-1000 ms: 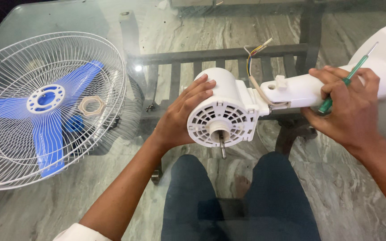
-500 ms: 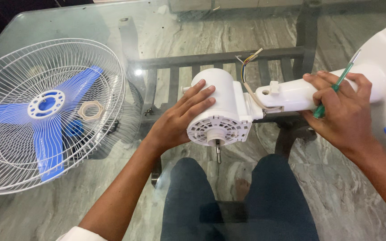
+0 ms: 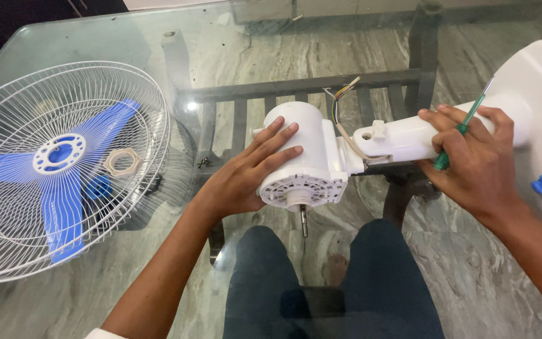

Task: The person disassembles a white table fan motor housing using a green screwdriver, removing screws and separating the casing halves. They manipulate the internal components and wires, then reassemble the housing by aligning the parts and tightening the screws.

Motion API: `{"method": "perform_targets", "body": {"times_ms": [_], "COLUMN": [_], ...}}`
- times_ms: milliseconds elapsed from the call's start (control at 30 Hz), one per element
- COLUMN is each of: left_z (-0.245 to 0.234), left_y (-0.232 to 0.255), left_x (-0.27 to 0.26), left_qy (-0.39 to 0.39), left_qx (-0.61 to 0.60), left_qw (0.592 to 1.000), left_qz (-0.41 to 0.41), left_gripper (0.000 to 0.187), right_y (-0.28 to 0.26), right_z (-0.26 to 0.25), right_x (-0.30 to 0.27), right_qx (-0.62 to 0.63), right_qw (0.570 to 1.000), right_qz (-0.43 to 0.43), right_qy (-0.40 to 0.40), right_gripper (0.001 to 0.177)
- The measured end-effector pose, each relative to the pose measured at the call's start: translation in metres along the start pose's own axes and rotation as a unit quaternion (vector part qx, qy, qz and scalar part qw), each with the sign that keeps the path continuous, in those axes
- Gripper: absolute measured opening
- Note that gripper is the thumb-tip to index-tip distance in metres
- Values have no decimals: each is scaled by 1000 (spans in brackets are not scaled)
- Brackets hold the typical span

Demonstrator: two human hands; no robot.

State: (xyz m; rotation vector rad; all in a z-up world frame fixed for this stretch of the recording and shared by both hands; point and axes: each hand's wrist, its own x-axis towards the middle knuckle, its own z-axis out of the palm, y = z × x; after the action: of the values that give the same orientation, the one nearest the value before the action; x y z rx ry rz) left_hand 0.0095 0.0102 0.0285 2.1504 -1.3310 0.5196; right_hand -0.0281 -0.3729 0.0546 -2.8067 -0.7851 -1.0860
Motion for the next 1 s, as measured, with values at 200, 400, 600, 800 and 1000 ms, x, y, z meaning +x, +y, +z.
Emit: {"method": "perform_targets", "body": {"times_ms": [200, 400, 600, 800, 1000], "left_z": [-5, 6, 15, 18, 18], "left_y": [-3, 5, 8, 19, 29], "left_x": [-6, 6, 13, 0, 3], "left_qy": [113, 72, -15, 62, 145], "left_qx": [36, -163, -327, -340, -282], "left_qw": [989, 835, 764, 811, 879], "left_qz": [-88, -520, -556, -473, -355], "left_gripper": [66, 55, 99, 91, 89], "right_y": [0, -3, -5, 0, 9], "right_z": [4, 2, 0, 1, 5], "right_x": [-3, -3, -7, -15, -16], "right_qx": [-25, -57, -58, -88, -69], "right_qw": [1000, 998, 993, 990, 989], "right_qz": [5, -24, -51, -60, -25], "right_qy": [2, 33, 86, 98, 130], "right_gripper": [36, 35, 38, 40, 52]}}
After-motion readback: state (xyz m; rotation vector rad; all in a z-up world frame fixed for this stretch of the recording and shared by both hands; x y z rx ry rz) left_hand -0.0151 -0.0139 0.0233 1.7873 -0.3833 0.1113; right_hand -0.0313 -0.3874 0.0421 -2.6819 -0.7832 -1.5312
